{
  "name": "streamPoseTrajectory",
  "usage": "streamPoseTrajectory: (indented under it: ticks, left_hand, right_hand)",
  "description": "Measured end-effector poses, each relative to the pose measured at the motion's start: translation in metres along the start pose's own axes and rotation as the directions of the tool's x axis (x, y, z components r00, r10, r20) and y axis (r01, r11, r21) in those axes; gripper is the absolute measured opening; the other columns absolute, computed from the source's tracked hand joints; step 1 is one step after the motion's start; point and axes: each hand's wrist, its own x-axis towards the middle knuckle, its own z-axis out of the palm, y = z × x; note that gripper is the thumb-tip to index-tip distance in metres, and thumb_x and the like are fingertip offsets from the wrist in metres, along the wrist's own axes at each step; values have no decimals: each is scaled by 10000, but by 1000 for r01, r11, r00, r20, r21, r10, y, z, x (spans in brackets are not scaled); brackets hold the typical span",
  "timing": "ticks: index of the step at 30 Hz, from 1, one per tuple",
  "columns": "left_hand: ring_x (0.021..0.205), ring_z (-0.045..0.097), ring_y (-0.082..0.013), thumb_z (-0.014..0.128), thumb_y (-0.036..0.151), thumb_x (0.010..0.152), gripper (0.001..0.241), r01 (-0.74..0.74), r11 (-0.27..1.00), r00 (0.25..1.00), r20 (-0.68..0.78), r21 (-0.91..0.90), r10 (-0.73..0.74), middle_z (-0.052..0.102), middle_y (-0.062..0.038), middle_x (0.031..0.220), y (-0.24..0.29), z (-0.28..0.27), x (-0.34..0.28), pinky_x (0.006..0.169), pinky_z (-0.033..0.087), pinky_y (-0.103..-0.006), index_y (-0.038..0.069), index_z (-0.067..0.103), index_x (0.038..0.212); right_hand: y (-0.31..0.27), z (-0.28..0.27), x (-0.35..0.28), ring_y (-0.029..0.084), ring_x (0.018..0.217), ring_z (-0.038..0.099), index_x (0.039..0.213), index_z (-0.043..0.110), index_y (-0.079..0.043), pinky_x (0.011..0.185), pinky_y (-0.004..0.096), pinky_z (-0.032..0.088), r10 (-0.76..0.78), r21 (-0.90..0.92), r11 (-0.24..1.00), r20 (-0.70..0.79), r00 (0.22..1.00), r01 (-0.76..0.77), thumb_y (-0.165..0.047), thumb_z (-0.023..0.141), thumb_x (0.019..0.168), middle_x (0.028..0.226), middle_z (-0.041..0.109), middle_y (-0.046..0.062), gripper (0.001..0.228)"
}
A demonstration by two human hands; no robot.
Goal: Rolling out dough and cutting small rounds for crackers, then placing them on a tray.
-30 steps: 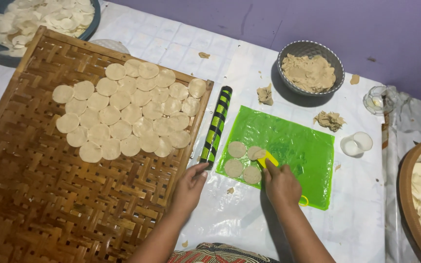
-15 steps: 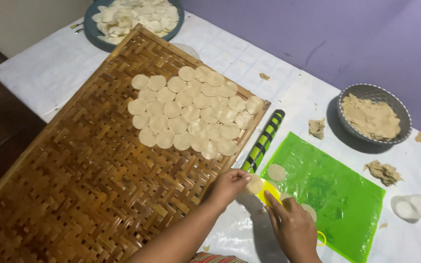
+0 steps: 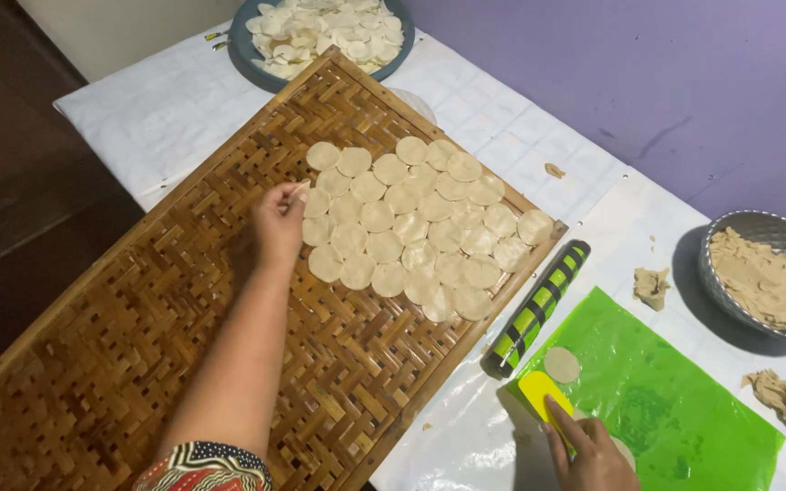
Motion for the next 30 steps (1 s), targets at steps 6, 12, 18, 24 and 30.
streamPoseTrajectory:
  ticks: [6,12,18,24,30]
  left_hand:
    - [698,611,-152,656,266,975,143,105,930,977,140,351,-163,719,21,843,2,1,45,659,475,-332,248,765,1066]
    - [666,649,-163,694,223,939,130,5,930,997,-68,368,21,753,39,862,-22,18,71,623,505,-342,210,811,994]
    - [1059,637,-218,584,183,1012,301,91,873,995,-5,480,-102,644,-11,1260,-10,24,75,952,501,-397,239,722,1274]
    - [1141,542,-457,758,110,964,430,-423,783,879,-3,456,477,571,-301,1273,-47,37,53,987,424,-495,-52,643,1345]
    - [1190,529,-381,627,-52,999,350,-510,847,832,336,150,442,429,-278,1412,54,60,-95,1002,495,-476,-64,580,1345]
  right_hand:
    - [23,35,12,70,534,693,1293,666,-511,565,216,636,-90,144,987,117,989,73,-441,673,896,802,707,-14,403]
    - [30,36,12,114,529,700,1314,677,-429,570,262,655,-104,196,977,103,989,83,-417,663,898,808,714,48,416]
    - [23,8,4,49,534,672,1325,636,-533,491,195,581,83,50,995,145,986,-91,-493,625,923,908,739,-40,404]
    - [60,-41,-13,167,739,708,1343,642,-552,623,308,552,330,4,943,107,938,-332,-518,595,948,996,713,-69,399]
    - [103,-54,-36,230,862,742,1342,649,-485,699,372,586,515,-158,856,182,838,-492,-526,533,987,1081,709,-21,375]
